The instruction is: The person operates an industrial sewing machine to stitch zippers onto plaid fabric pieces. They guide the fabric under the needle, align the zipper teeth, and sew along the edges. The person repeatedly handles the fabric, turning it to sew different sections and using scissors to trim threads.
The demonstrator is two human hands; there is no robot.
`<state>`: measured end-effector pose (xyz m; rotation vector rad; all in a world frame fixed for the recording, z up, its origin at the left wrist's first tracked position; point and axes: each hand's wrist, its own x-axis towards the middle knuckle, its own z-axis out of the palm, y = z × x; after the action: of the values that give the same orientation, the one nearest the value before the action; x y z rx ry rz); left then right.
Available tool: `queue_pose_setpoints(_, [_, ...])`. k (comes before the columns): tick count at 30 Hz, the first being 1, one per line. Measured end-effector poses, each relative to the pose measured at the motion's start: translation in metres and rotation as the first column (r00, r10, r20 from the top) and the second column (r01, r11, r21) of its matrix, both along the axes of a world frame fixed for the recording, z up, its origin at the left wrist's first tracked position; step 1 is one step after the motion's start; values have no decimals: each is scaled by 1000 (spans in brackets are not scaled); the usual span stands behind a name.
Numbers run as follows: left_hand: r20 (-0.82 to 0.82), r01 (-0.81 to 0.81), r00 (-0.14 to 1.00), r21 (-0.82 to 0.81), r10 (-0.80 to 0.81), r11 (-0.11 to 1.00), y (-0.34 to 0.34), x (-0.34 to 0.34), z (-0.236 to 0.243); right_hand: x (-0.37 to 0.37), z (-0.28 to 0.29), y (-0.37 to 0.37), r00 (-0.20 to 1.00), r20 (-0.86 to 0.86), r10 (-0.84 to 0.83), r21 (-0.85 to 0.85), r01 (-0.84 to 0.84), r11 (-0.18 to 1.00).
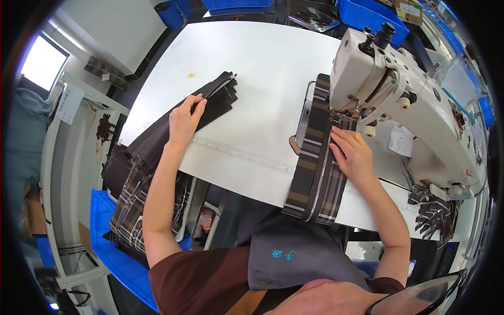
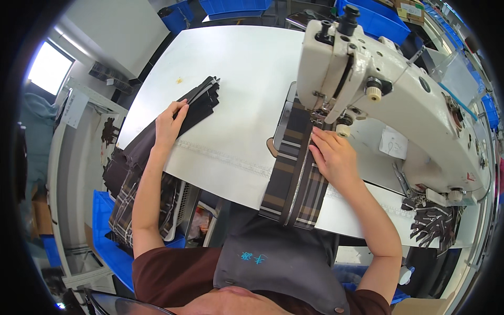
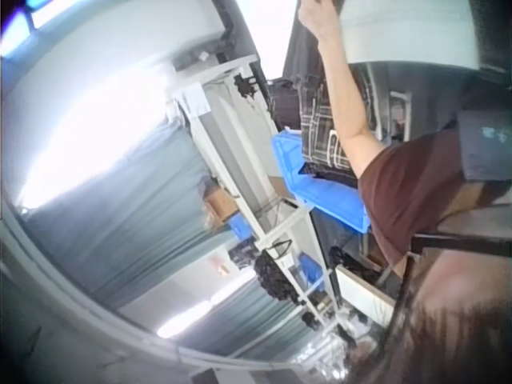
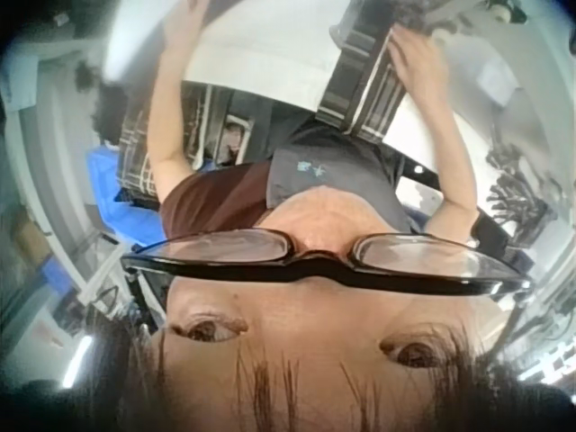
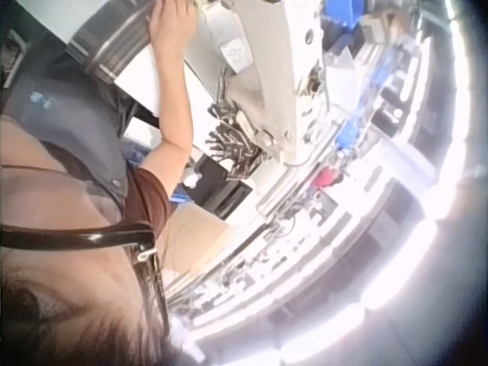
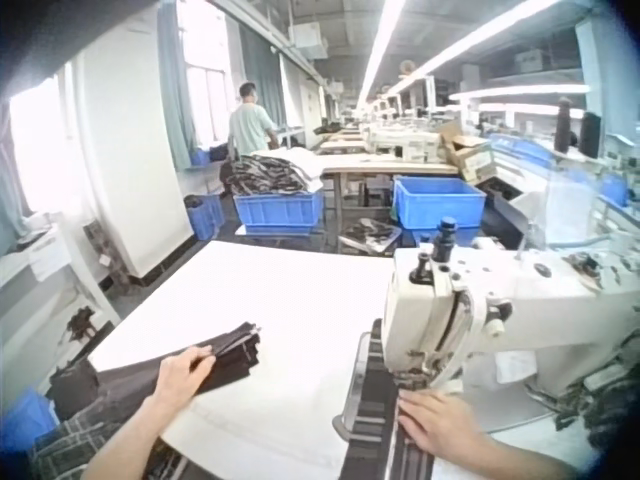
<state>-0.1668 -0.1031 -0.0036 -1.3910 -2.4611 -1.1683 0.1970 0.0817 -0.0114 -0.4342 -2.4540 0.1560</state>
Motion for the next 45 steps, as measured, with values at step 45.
queue_pose_setpoints(45, [-31, 568, 584, -699, -811, 435, -58, 142, 27, 1, -6, 2, 999, -30, -14, 17, 14, 1000])
